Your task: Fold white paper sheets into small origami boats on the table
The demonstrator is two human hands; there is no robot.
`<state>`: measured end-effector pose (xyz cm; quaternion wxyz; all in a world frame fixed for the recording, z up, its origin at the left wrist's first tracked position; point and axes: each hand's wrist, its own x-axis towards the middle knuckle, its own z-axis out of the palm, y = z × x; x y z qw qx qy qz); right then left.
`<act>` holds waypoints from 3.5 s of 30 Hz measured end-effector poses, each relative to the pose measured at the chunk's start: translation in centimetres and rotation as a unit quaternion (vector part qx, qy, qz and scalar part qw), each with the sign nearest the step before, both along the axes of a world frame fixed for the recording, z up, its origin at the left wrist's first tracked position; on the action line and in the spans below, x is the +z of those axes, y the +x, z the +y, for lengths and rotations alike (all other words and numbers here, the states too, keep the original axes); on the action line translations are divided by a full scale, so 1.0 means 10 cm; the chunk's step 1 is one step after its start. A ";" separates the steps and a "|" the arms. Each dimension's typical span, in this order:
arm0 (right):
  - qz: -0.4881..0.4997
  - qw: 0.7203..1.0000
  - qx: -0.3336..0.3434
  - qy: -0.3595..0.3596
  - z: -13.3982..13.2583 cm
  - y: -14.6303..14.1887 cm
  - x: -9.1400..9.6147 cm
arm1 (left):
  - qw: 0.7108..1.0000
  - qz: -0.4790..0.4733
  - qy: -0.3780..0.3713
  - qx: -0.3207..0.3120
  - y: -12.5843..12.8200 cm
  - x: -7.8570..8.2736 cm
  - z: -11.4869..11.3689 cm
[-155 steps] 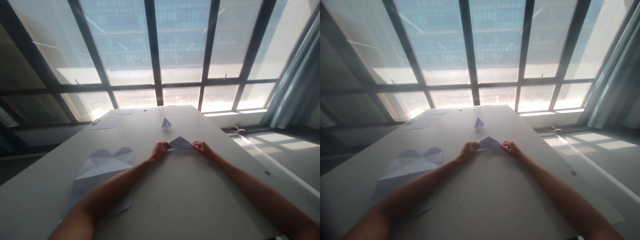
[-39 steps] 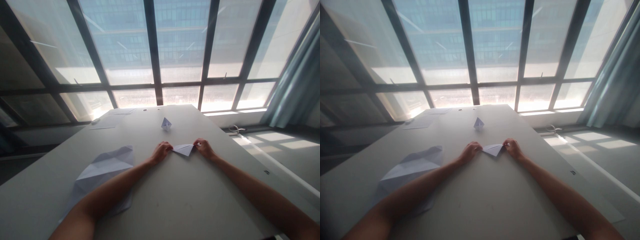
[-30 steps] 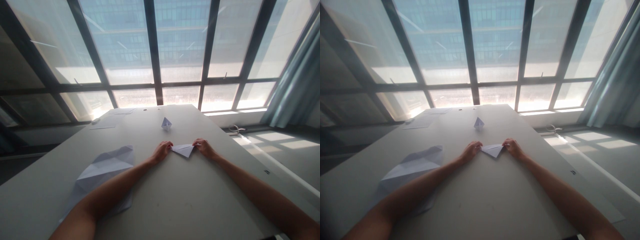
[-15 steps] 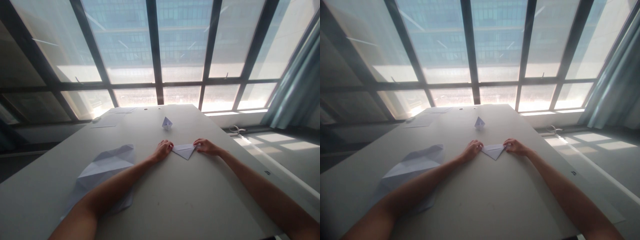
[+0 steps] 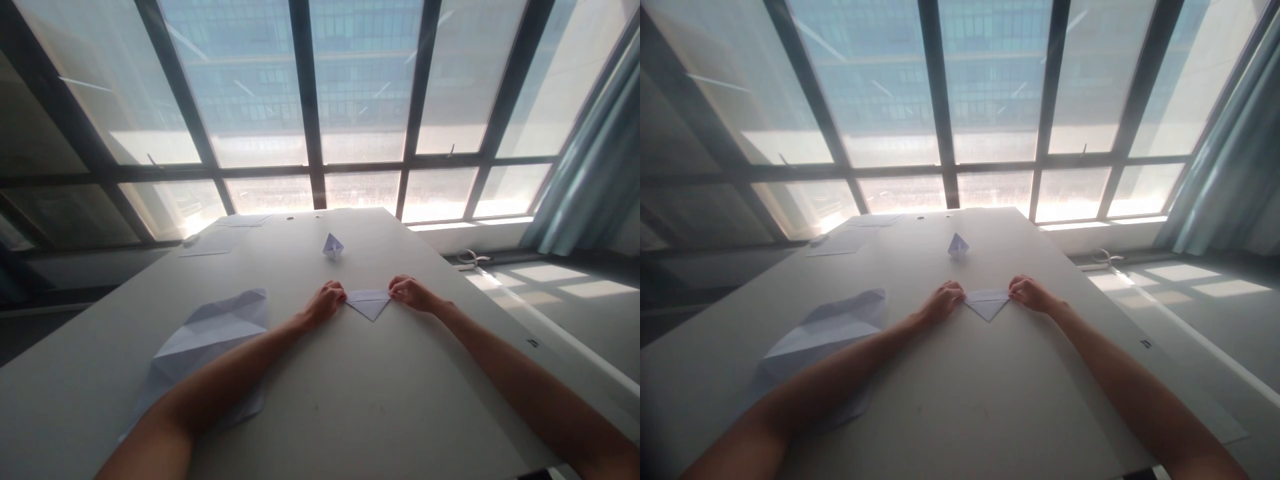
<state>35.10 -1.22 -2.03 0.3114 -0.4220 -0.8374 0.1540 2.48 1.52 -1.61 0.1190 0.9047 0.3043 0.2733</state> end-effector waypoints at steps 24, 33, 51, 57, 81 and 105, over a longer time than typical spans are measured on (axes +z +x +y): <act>0.008 0.991 -0.123 -0.049 0.09 -0.02 -0.17 | 0.991 0.068 -0.055 -0.101 0.07 -0.02 -0.11; -0.061 0.982 -0.170 -0.062 -0.09 -0.15 -0.07 | 0.989 0.097 -0.055 -0.092 0.06 0.02 -0.15; 0.053 0.978 -0.027 -0.201 -0.09 -0.01 0.11 | 0.986 0.133 -0.024 -0.097 0.06 -0.01 -0.12; 0.054 0.970 0.009 -0.236 -0.16 0.07 0.23 | 0.986 0.128 -0.017 -0.102 0.05 -0.03 -0.10; -0.004 0.995 -0.102 0.019 -0.04 -0.13 -0.12 | 0.994 0.099 -0.003 -0.055 0.06 0.03 -0.18; -0.410 0.902 -0.051 0.120 -0.34 -0.47 0.35 | 0.969 0.184 0.095 -0.133 -0.20 0.22 0.14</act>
